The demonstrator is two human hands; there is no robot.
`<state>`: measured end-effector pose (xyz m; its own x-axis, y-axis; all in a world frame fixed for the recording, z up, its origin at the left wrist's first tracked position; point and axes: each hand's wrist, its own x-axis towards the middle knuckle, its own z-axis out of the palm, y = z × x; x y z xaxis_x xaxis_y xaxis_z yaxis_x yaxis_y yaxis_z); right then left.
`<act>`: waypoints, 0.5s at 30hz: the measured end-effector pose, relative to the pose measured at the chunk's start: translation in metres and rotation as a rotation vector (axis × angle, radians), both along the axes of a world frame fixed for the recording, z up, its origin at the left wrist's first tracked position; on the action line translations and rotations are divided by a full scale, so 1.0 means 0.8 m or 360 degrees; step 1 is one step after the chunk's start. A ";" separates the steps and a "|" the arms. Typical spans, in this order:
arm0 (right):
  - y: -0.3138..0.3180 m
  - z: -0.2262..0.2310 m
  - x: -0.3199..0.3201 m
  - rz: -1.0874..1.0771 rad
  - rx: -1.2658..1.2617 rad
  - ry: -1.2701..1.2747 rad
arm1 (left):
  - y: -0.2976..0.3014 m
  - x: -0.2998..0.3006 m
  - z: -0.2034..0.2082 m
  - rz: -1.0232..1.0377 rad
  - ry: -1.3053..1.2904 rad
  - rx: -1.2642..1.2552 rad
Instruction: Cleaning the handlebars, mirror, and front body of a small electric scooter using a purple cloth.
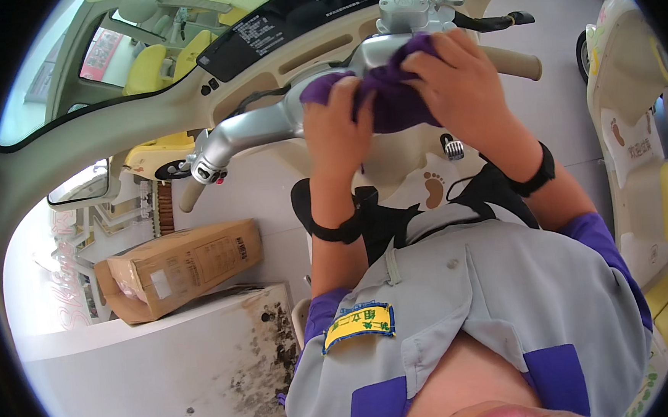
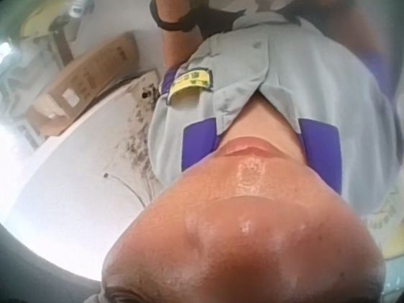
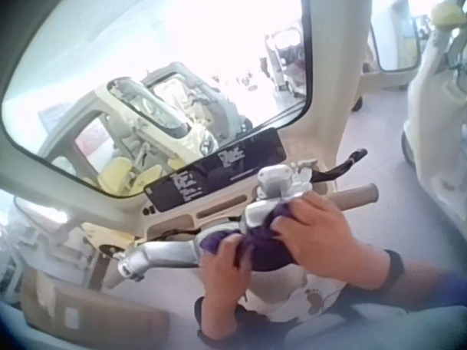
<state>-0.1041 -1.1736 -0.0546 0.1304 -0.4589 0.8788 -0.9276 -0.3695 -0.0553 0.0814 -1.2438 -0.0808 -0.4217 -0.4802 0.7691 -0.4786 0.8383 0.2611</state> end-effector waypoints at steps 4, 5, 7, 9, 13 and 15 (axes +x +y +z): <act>-0.028 0.002 0.037 0.0113 0.0050 0.0070 | -0.022 0.021 -0.014 0.0045 0.0230 0.0502; -0.033 -0.003 0.049 0.0119 0.0066 0.0150 | -0.022 0.020 -0.010 0.0111 0.0271 0.0550; -0.033 -0.018 0.061 0.0108 0.0071 0.0219 | -0.015 0.016 -0.008 0.0103 0.0281 0.0590; -0.022 -0.031 0.060 0.0153 0.0070 0.0141 | -0.014 0.007 -0.011 0.0108 0.0234 0.0594; 0.016 -0.038 0.025 -0.0038 0.0084 -0.0091 | 0.005 -0.029 0.011 -0.0074 0.0196 0.0116; 0.032 -0.033 0.002 -0.0050 0.0049 -0.0180 | 0.009 -0.045 0.016 -0.0133 0.0254 0.0052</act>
